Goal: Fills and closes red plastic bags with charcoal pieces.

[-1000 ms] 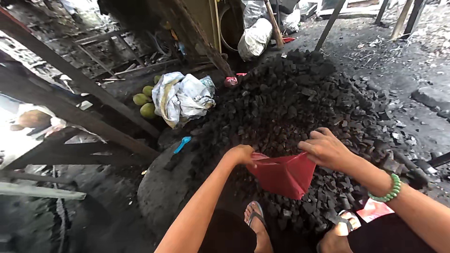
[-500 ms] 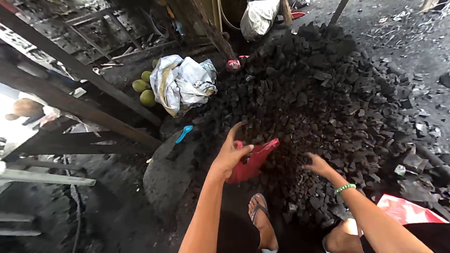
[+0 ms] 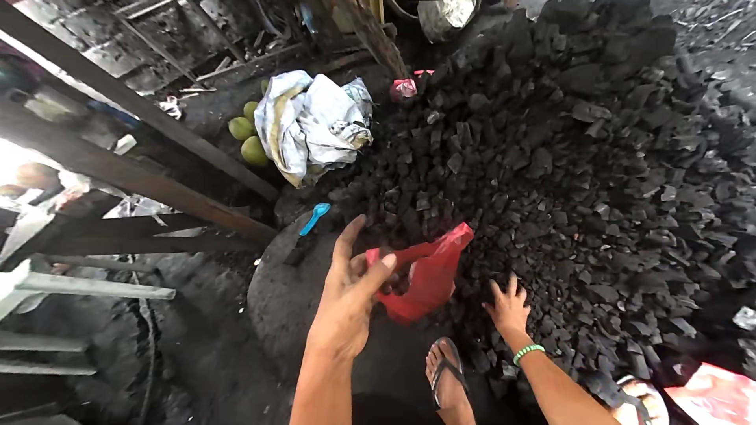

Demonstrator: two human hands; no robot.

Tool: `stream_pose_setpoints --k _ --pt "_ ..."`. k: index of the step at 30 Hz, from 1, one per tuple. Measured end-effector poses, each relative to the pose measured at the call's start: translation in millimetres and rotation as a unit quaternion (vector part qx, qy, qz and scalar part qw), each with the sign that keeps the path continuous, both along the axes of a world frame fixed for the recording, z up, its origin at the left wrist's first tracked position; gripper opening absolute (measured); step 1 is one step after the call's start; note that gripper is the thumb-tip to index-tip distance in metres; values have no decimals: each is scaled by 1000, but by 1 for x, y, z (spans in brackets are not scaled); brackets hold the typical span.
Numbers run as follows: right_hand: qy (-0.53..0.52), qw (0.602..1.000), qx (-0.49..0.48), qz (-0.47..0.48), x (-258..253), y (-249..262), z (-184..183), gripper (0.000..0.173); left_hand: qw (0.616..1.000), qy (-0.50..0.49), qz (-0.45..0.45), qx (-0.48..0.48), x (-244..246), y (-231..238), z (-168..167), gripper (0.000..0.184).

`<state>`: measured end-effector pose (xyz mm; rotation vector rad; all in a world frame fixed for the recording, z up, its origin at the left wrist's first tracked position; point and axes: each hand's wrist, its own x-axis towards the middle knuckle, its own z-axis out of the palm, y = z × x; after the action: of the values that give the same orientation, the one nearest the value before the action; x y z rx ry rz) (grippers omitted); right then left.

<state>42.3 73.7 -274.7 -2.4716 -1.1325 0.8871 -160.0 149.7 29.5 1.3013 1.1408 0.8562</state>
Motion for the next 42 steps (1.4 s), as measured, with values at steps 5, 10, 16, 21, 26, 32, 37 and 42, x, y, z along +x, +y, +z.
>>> stream_pose_setpoints --k 5,10,16,21,26,32,37,42 --pt "-3 995 98 10 35 -28 -16 36 999 -9 -46 5 0 -2 -2 80" --pt "36 986 155 -50 64 -46 11 37 998 0 -60 3 8 -6 0 77" --pt "53 991 108 -50 80 -10 21 50 998 22 -60 -7 7 -6 -1 72" --pt "35 999 26 0 66 -8 14 65 998 14 -68 -9 6 -4 -2 73" --pt "96 987 81 -98 80 -40 4 57 994 2 -105 -3 9 -5 -2 82" --pt "345 822 379 -247 82 -11 105 52 981 33 -189 3 25 -15 -5 92" --pt "267 778 570 3 48 -1 215 45 972 10 -235 1 43 -25 -9 96" --pt "8 903 314 295 23 -7 165 38 972 -22 -234 2 66 -33 -32 92"
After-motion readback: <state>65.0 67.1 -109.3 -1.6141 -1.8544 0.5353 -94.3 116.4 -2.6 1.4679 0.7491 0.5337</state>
